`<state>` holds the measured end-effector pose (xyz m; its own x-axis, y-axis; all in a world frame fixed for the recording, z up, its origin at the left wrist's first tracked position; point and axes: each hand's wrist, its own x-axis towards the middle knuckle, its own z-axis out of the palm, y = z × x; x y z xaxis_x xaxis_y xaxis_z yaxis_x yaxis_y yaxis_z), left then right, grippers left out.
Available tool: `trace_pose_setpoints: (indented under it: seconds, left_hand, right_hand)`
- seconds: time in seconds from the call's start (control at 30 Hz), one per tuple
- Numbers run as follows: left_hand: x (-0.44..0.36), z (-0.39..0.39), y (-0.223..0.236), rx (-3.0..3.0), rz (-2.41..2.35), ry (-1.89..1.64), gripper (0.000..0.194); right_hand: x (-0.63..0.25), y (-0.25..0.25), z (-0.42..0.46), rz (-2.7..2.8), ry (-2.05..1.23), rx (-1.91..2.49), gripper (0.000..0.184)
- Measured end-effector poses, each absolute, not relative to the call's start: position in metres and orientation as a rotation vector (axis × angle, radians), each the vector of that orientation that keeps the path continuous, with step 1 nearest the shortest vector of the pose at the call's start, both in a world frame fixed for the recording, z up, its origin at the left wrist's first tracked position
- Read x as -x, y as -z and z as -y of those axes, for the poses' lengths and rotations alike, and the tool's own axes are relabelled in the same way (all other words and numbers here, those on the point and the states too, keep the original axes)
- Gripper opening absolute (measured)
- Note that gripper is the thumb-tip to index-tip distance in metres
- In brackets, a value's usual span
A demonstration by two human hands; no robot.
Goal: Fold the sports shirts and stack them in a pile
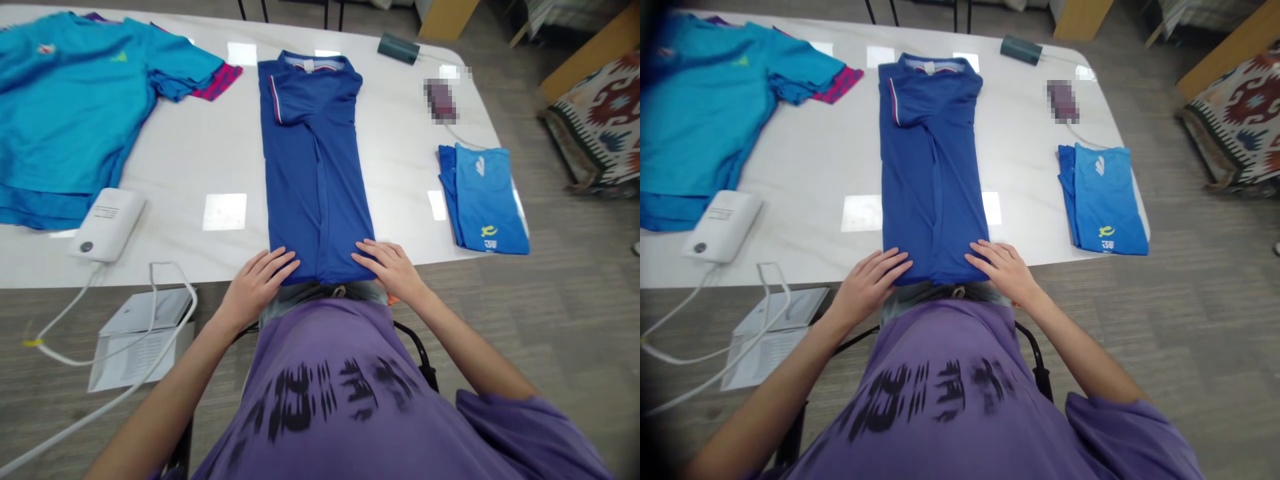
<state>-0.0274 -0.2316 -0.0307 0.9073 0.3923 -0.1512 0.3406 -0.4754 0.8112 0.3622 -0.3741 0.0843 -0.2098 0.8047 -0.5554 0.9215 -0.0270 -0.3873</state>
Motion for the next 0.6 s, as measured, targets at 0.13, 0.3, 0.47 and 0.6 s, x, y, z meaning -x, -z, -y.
trace_pose_setpoints:
  seconds: [0.13, 0.3, 0.47, 0.6]
  left_hand:
    - [0.024, 0.236, 0.035, -2.103, -0.58, -0.122, 0.079]
    - [0.025, 0.236, 0.032, -2.106, -0.567, -0.186, 0.067]
    - [0.027, 0.238, 0.028, -2.084, -0.558, -0.293, 0.065]
    - [0.029, 0.246, 0.013, -2.017, -0.6, -0.335, 0.055]
  right_hand:
    - [-0.353, -0.087, 0.375, -2.059, 1.008, -1.9, 0.099]
    - [-0.354, -0.088, 0.378, -2.052, 1.001, -1.918, 0.09]
    - [-0.355, -0.088, 0.386, -2.195, 1.016, -1.963, 0.067]
    - [-0.353, -0.104, 0.393, -2.152, 1.113, -2.015, 0.056]
